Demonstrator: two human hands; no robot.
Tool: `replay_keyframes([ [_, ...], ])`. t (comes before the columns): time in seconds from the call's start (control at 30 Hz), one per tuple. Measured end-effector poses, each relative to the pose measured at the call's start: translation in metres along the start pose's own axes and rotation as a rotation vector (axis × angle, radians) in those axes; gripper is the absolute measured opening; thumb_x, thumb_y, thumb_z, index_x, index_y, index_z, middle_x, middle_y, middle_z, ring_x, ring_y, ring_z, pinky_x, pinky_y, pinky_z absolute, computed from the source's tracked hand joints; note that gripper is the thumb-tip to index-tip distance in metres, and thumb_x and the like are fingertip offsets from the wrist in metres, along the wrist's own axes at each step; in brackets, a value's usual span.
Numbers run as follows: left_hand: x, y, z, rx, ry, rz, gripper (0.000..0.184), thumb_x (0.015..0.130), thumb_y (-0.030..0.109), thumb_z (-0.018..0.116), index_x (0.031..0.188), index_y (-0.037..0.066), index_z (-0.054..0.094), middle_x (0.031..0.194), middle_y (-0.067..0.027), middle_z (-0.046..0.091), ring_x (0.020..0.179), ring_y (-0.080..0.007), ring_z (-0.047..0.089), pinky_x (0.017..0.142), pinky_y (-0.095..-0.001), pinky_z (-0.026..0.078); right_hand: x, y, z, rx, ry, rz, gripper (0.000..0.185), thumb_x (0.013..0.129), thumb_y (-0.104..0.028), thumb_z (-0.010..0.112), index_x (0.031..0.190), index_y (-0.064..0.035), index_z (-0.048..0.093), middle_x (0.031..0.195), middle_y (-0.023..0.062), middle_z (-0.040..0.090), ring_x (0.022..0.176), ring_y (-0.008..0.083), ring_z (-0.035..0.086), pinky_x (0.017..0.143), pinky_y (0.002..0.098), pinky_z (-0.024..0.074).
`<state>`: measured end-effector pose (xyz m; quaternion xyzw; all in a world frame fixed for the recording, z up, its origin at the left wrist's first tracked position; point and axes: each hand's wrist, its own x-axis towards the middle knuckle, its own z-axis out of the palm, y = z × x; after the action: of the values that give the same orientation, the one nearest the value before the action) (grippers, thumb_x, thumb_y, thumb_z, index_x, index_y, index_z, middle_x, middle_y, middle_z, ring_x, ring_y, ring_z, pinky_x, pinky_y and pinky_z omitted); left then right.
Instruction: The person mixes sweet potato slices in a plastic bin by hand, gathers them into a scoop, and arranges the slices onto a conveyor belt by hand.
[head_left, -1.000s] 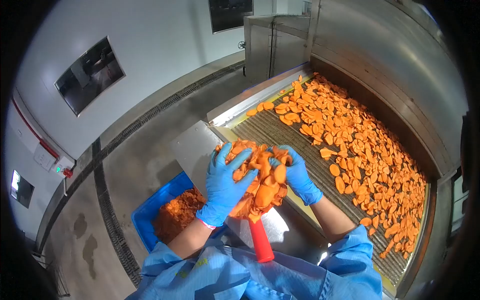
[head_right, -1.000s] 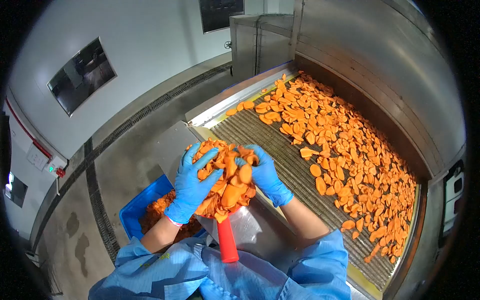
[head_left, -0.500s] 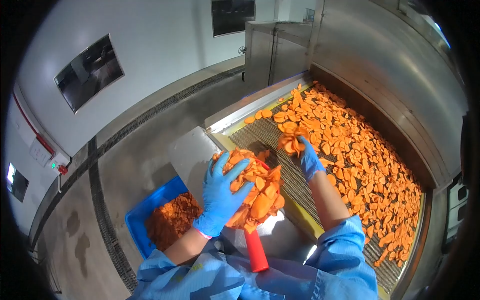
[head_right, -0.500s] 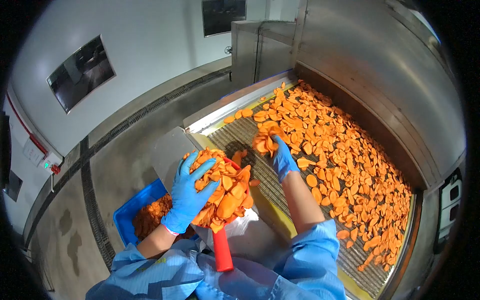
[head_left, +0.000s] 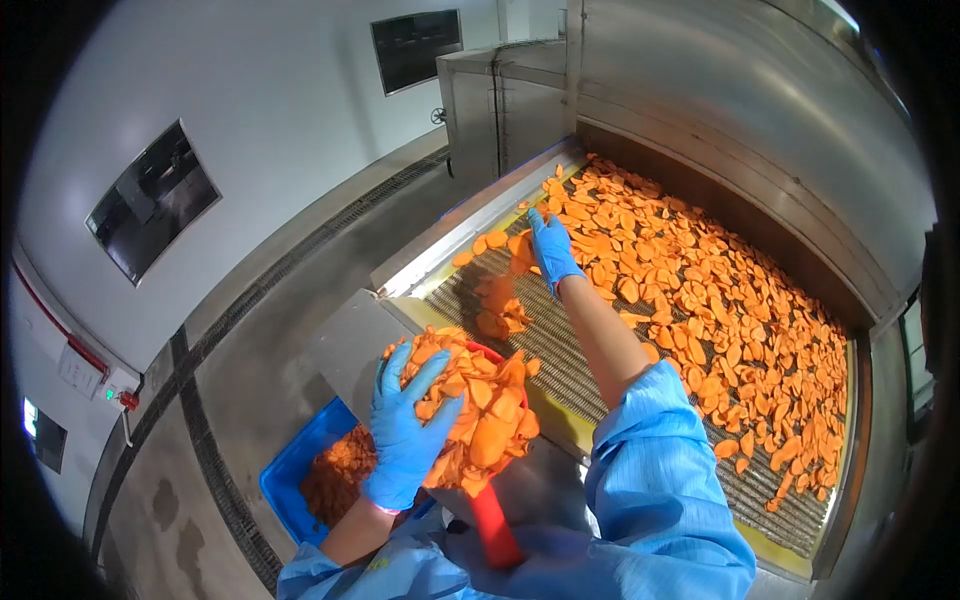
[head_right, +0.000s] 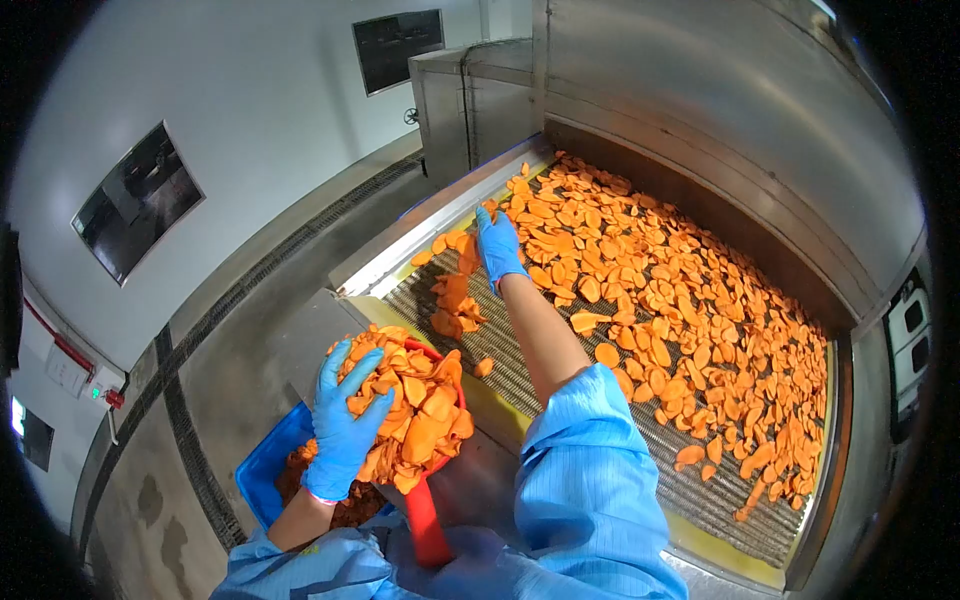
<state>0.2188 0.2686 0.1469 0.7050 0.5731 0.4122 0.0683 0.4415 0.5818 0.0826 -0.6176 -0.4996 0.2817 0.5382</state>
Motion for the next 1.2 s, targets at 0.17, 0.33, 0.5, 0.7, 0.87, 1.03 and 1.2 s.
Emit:
replay_keyframes([
  [0.17,-0.001,-0.002,-0.001,0.016,-0.009,0.006,0.048,0.074,0.02,0.078,0.121,0.016,0.066,0.139,-0.016,0.042,0.13,-0.039,0.038,0.108,-0.0465,0.034,-0.007,0.018,-0.031,-0.47,-0.264,-0.182,0.039,0.086,-0.03,0.062,0.118,-0.008,0.062,0.108,0.0235,0.064,0.099,0.0396,0.062,0.086,0.0427,0.0501],
  [0.33,0.0,0.004,-0.002,0.016,0.005,0.0,0.051,0.071,0.007,0.075,0.121,0.014,0.066,0.139,-0.0156,0.045,0.131,-0.0337,0.041,0.109,-0.0416,0.034,-0.055,0.012,-0.025,-0.676,-0.571,-0.229,0.067,0.078,-0.043,0.073,0.136,-0.0177,0.05,0.117,0.02,0.061,0.105,0.035,0.062,0.089,0.0434,0.0512],
  [0.5,0.0,0.004,-0.004,0.04,-0.003,0.004,0.053,0.069,0.008,0.076,0.121,0.015,0.066,0.138,-0.0162,0.044,0.13,-0.0351,0.041,0.109,-0.0421,0.034,-0.088,0.033,0.019,-0.863,-0.632,-0.336,0.075,0.07,-0.048,0.078,0.136,-0.0246,0.049,0.128,0.0197,0.053,0.116,0.0401,0.054,0.089,0.0434,0.051],
  [0.7,-0.001,0.001,-0.006,0.044,-0.034,0.019,0.05,0.074,0.019,0.077,0.123,0.016,0.064,0.139,-0.0154,0.04,0.13,-0.0381,0.038,0.108,-0.0454,0.035,-0.052,0.03,0.043,-0.397,-0.265,-0.359,0.027,0.083,-0.031,0.068,0.098,-0.0082,0.066,0.095,0.0204,0.067,0.088,0.0388,0.064,0.076,0.0458,0.0509],
  [0.87,-0.001,-0.001,-0.004,0.028,-0.027,0.021,0.05,0.074,0.019,0.077,0.122,0.016,0.064,0.138,-0.0151,0.04,0.13,-0.0384,0.039,0.107,-0.0455,0.035,-0.017,0.003,0.029,-0.55,-0.195,-0.193,0.049,0.087,-0.054,0.057,0.091,-0.0059,0.067,0.085,0.0181,0.068,0.083,0.0347,0.066,0.073,0.0456,0.05],
  [1.03,-0.001,0.003,-0.007,0.015,-0.027,-0.01,0.051,0.073,0.013,0.076,0.122,0.015,0.065,0.138,-0.0159,0.043,0.132,-0.0339,0.04,0.11,-0.0414,0.033,-0.018,-0.044,0.004,-0.462,-0.26,-0.077,0.053,0.088,-0.056,0.056,0.094,-0.0044,0.066,0.087,0.0182,0.069,0.087,0.0367,0.066,0.077,0.046,0.0499],
  [1.2,-0.001,0.002,-0.007,0.034,-0.024,0.008,0.051,0.073,0.016,0.077,0.122,0.016,0.065,0.137,-0.0149,0.042,0.13,-0.0357,0.04,0.108,-0.0439,0.035,0.019,-0.001,0.031,-0.236,-0.204,-0.011,0.043,0.089,-0.031,0.059,0.123,-0.0062,0.058,0.105,0.022,0.065,0.098,0.0381,0.063,0.084,0.0422,0.0506],
])
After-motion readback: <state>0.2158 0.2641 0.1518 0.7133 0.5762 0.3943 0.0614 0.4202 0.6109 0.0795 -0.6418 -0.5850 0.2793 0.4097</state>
